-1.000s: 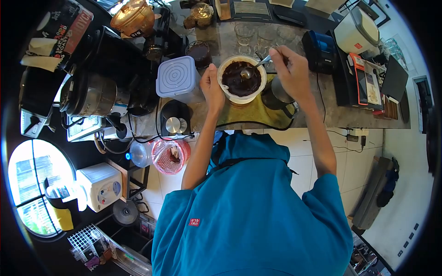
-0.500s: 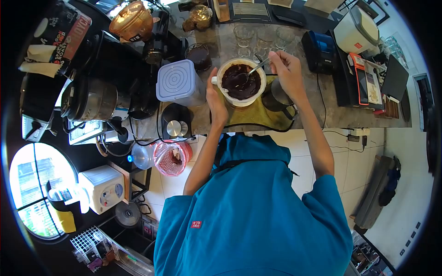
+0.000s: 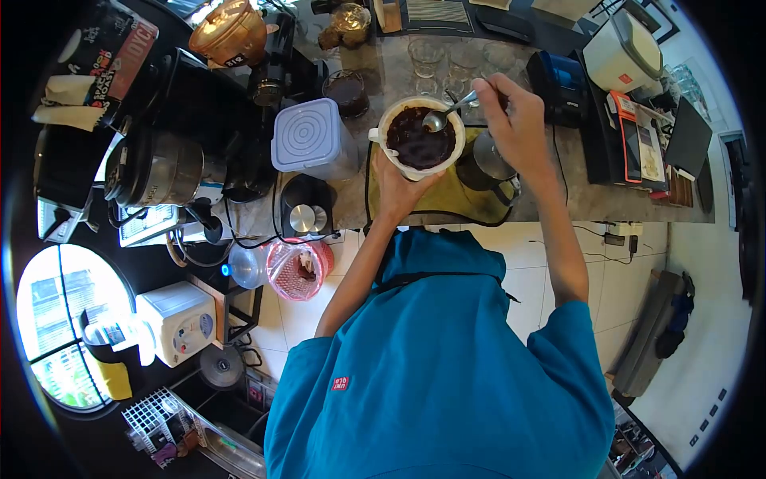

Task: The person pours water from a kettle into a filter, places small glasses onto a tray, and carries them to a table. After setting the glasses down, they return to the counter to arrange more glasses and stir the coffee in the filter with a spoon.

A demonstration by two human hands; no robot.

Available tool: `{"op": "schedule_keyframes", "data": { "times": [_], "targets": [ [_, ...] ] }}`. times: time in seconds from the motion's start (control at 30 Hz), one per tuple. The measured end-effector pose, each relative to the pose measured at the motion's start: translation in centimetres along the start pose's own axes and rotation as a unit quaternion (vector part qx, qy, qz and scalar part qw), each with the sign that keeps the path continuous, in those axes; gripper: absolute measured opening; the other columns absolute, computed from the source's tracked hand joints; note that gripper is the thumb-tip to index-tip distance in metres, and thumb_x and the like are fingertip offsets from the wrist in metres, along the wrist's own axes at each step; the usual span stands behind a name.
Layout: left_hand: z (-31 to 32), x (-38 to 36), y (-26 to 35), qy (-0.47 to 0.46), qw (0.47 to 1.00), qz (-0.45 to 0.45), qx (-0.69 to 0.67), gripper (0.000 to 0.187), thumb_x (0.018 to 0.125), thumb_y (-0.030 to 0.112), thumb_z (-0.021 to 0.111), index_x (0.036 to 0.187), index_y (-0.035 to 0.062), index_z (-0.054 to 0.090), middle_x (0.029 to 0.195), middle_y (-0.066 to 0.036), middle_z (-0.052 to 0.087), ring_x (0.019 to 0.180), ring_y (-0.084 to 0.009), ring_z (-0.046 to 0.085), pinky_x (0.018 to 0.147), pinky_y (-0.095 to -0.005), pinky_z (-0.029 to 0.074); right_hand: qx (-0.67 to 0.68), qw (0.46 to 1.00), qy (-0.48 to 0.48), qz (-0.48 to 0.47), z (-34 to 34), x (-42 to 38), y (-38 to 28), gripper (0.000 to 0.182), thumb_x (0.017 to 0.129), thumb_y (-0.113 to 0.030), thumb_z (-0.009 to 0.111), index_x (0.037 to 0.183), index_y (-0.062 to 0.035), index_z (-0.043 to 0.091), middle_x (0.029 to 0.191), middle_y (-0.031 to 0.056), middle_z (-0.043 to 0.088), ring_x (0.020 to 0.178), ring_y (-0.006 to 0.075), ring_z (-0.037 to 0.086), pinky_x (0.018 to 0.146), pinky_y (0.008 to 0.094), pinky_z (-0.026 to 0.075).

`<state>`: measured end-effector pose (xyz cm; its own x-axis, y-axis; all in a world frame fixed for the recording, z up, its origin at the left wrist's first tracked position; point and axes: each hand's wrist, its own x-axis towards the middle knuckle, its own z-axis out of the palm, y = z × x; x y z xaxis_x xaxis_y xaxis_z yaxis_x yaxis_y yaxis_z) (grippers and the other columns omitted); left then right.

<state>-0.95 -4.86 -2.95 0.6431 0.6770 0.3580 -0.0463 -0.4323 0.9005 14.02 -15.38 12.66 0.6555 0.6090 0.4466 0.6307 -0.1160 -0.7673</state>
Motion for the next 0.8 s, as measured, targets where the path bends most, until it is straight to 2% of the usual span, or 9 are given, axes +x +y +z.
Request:
{"op": "schedule_keyframes", "data": {
  "times": [0.17, 0.23, 0.33, 0.43, 0.53, 0.6, 0.67, 0.77, 0.8],
  "targets": [
    [-0.5, 0.3, 0.8, -0.006, 0.999, 0.027, 0.038, 0.073, 0.062, 0.035, 0.085, 0.121, 0.0038, 0.057, 0.124, -0.016, 0.054, 0.12, -0.035, 0.047, 0.104, -0.049, 0.029, -0.027, 0.999, -0.017, 0.006, 1.2, -0.6, 1.9, 0.026, 0.093, -0.021, 0.058, 0.083, 0.0032, 0.061, 0.056, 0.0088, 0.047, 0.051, 0.0132, 0.043, 0.05, 0.0311, 0.035],
    [-0.5, 0.5, 0.7, -0.009, 0.999, 0.027, 0.026, 0.071, 0.062, 0.035, 0.085, 0.121, 0.0041, 0.058, 0.125, -0.016, 0.054, 0.12, -0.0352, 0.047, 0.104, -0.049, 0.029, 0.036, 0.996, -0.022, 0.083, 2.0, -0.7, 4.0, 0.029, 0.094, -0.022, 0.057, 0.079, 0.0031, 0.06, 0.056, 0.0062, 0.048, 0.053, 0.0103, 0.045, 0.052, 0.0298, 0.035],
    [-0.4, 0.0, 0.3, 0.017, 0.999, 0.019, 0.026, 0.07, 0.062, 0.035, 0.085, 0.12, 0.0043, 0.059, 0.125, -0.016, 0.054, 0.12, -0.0352, 0.046, 0.105, -0.049, 0.028, 0.099, 0.982, -0.052, 0.151, 2.4, -0.9, 5.4, 0.032, 0.095, -0.022, 0.056, 0.073, 0.0014, 0.059, 0.057, 0.0016, 0.049, 0.056, 0.0074, 0.044, 0.053, 0.0273, 0.035],
    [-0.4, 0.3, 0.1, 0.003, 1.0, 0.022, 0.012, 0.072, 0.062, 0.033, 0.085, 0.122, 0.0041, 0.057, 0.125, -0.016, 0.054, 0.122, -0.0348, 0.045, 0.106, -0.0489, 0.026, 0.141, 0.973, -0.06, 0.171, 2.3, -0.7, 5.9, 0.033, 0.095, -0.023, 0.056, 0.07, -0.0011, 0.059, 0.059, -0.0024, 0.05, 0.057, 0.0051, 0.043, 0.053, 0.0247, 0.032],
    [-0.6, 0.3, -0.1, -0.017, 0.999, 0.024, 0.017, 0.079, 0.06, 0.038, 0.087, 0.124, 0.0043, 0.055, 0.126, -0.016, 0.053, 0.124, -0.0345, 0.044, 0.107, -0.0487, 0.024, 0.197, 0.963, -0.064, 0.173, 1.8, -0.3, 5.4, 0.032, 0.096, -0.022, 0.056, 0.072, -0.0017, 0.059, 0.059, -0.0031, 0.049, 0.056, 0.004, 0.042, 0.053, 0.0233, 0.03],
    [-0.8, 0.0, -0.2, -0.025, 0.997, 0.024, 0.068, 0.094, 0.057, 0.043, 0.089, 0.132, 0.0032, 0.047, 0.13, -0.017, 0.05, 0.124, -0.0356, 0.043, 0.107, -0.0482, 0.026, 0.202, 0.965, -0.053, 0.157, 1.5, 0.0, 4.9, 0.031, 0.096, -0.023, 0.055, 0.073, -0.0019, 0.059, 0.059, -0.0034, 0.048, 0.056, 0.0037, 0.041, 0.053, 0.0231, 0.029],
    [-1.1, -0.5, -0.5, -0.023, 0.999, 0.023, 0.041, 0.101, 0.055, 0.045, 0.089, 0.135, 0.0025, 0.042, 0.131, -0.017, 0.049, 0.124, -0.0365, 0.043, 0.107, -0.048, 0.027, 0.206, 0.967, -0.041, 0.141, 0.9, 0.3, 3.9, 0.03, 0.097, -0.023, 0.055, 0.075, -0.0022, 0.059, 0.059, -0.0038, 0.048, 0.056, 0.0034, 0.04, 0.053, 0.0228, 0.029],
    [-0.9, -1.7, -2.7, -0.017, 0.999, 0.021, 0.02, 0.111, 0.053, 0.044, 0.091, 0.138, 0.0011, 0.035, 0.131, -0.019, 0.048, 0.123, -0.0376, 0.044, 0.105, -0.0477, 0.029, 0.164, 0.979, -0.035, 0.112, -0.4, 0.3, 1.5, 0.029, 0.097, -0.024, 0.056, 0.078, -0.0023, 0.059, 0.06, -0.004, 0.048, 0.057, 0.0036, 0.04, 0.052, 0.0228, 0.03],
    [-0.9, -1.9, -3.0, -0.013, 0.999, 0.018, 0.024, 0.114, 0.052, 0.043, 0.092, 0.139, 0.0004, 0.033, 0.129, -0.019, 0.048, 0.122, -0.0378, 0.044, 0.104, -0.0475, 0.031, 0.135, 0.987, -0.025, 0.086, -0.6, 0.3, 0.9, 0.029, 0.097, -0.024, 0.056, 0.079, -0.0015, 0.06, 0.059, -0.0013, 0.048, 0.056, 0.0052, 0.041, 0.052, 0.0242, 0.031]
  ]
}}
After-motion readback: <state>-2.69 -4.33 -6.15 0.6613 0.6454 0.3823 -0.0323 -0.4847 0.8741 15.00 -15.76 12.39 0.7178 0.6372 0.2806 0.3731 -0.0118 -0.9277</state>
